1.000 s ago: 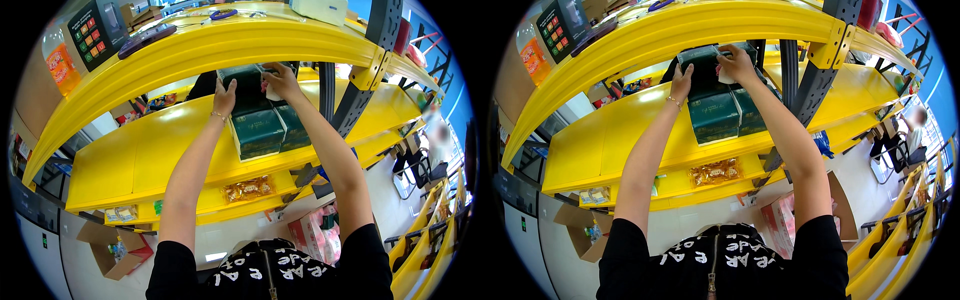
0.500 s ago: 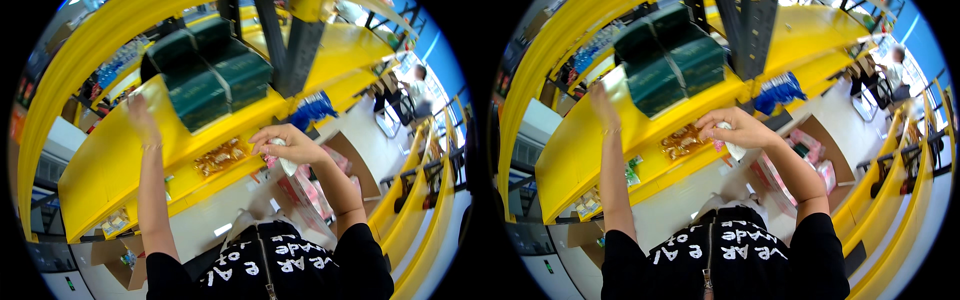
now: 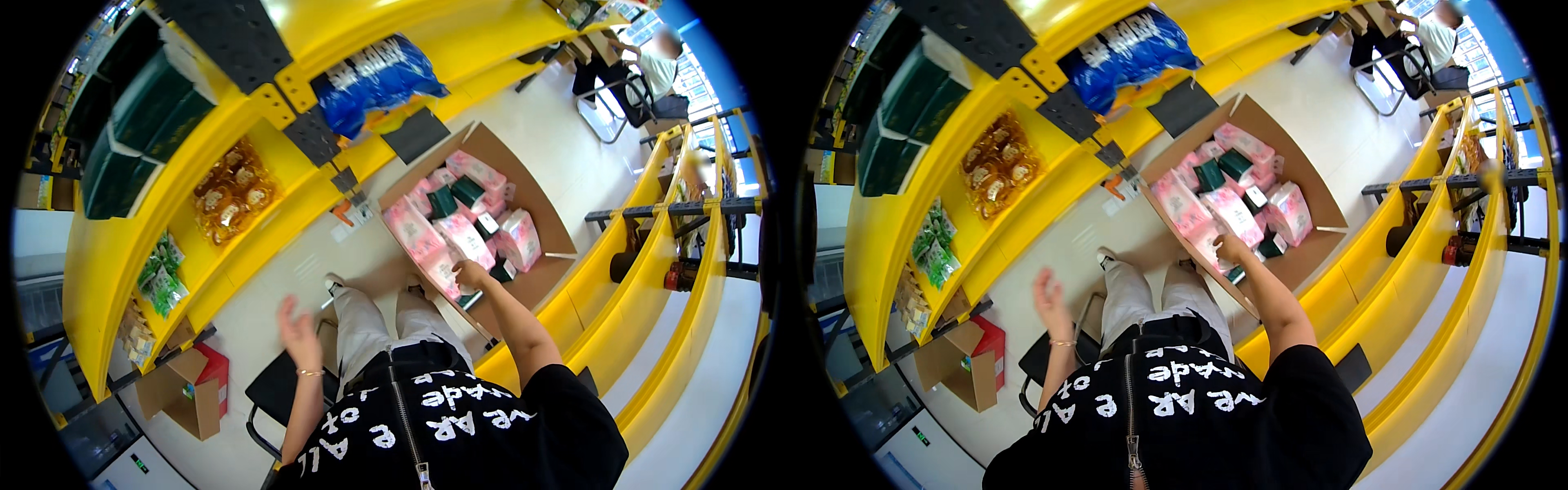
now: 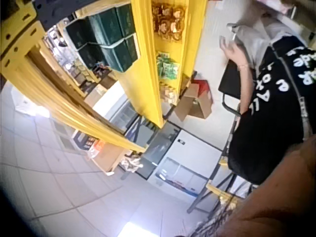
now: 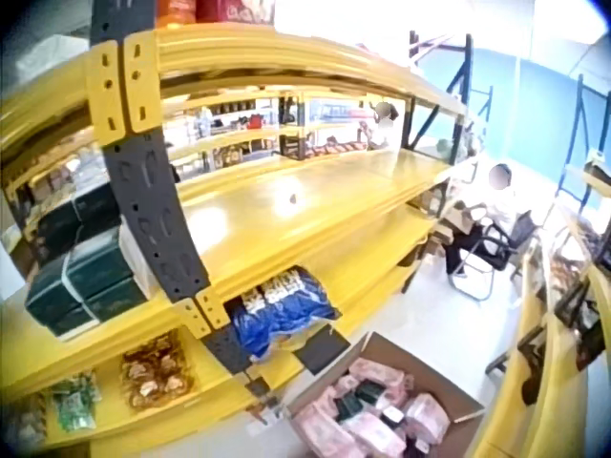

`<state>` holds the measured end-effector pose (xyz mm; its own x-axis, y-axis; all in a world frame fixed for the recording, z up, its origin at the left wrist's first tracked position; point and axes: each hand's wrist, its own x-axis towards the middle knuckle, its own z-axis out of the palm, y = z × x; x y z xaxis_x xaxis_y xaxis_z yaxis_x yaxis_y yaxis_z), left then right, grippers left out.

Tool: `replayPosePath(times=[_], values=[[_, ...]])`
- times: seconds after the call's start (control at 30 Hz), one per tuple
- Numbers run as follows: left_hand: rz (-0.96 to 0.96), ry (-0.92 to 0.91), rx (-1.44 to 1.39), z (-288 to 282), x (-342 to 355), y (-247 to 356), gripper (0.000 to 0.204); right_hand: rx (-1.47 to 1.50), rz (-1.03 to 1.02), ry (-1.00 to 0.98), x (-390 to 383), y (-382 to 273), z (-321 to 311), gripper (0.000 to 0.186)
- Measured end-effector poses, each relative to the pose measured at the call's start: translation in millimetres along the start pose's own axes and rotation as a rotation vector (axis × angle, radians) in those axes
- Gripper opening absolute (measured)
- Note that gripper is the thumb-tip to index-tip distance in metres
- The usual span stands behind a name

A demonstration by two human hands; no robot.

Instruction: The person repeatedly picks green rectangular boxes from a cardboard box on the floor, wipes each with a pink cloth, and places them on a yellow shelf. The person handles the boxes one at a time, turning them over to wipe different sides before stacking them on the shelf.

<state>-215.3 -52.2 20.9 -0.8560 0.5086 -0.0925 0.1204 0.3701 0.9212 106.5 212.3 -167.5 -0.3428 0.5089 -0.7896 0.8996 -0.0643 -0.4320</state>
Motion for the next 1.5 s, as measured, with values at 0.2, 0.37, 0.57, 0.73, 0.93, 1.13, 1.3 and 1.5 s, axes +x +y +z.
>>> replayPosePath(times=[0.2, 0.37, 0.57, 0.73, 0.93, 1.13, 1.3, 1.5], values=[[-0.424, -0.704, -0.219, 104.3, -78.6, 10.8, 0.027, 0.21, 0.239, 0.147, 22.5, 155.7, 24.3, 0.028], [-0.441, -0.69, -0.061, 125.4, -92.9, -13.6, 0.032, 0.047, 0.337, 0.266, 40.5, 141.8, -10.8, 0.039], [-0.618, -0.513, 0.001, 107.4, -106.3, -60.0, 0.029, -0.326, 0.06, 0.352, 161.8, 81.3, -37.0, 0.076], [-0.712, -0.422, 0.055, 89.2, -133.3, -109.6, 0.026, -0.467, -0.093, 0.357, 268.4, -5.7, -61.6, 0.105], [-0.825, -0.308, 0.11, 75.1, -159.2, -141.3, 0.025, -0.353, 0.074, 0.255, 369.1, -15.5, -53.3, 0.111], [-0.808, -0.278, 0.075, 75.4, -173.6, -153.1, 0.027, -0.334, 0.0, 0.379, 350.6, -8.1, -32.3, 0.078], [-0.677, -0.363, 0.21, 84.7, -155.6, -132.2, 0.032, -0.168, -0.284, 0.585, 313.4, 10.6, -27.4, 0.066], [-0.684, -0.351, -0.029, 92.2, -139.0, -92.9, 0.035, 0.465, -0.546, 0.581, 245.3, 55.0, -14.7, 0.056]])
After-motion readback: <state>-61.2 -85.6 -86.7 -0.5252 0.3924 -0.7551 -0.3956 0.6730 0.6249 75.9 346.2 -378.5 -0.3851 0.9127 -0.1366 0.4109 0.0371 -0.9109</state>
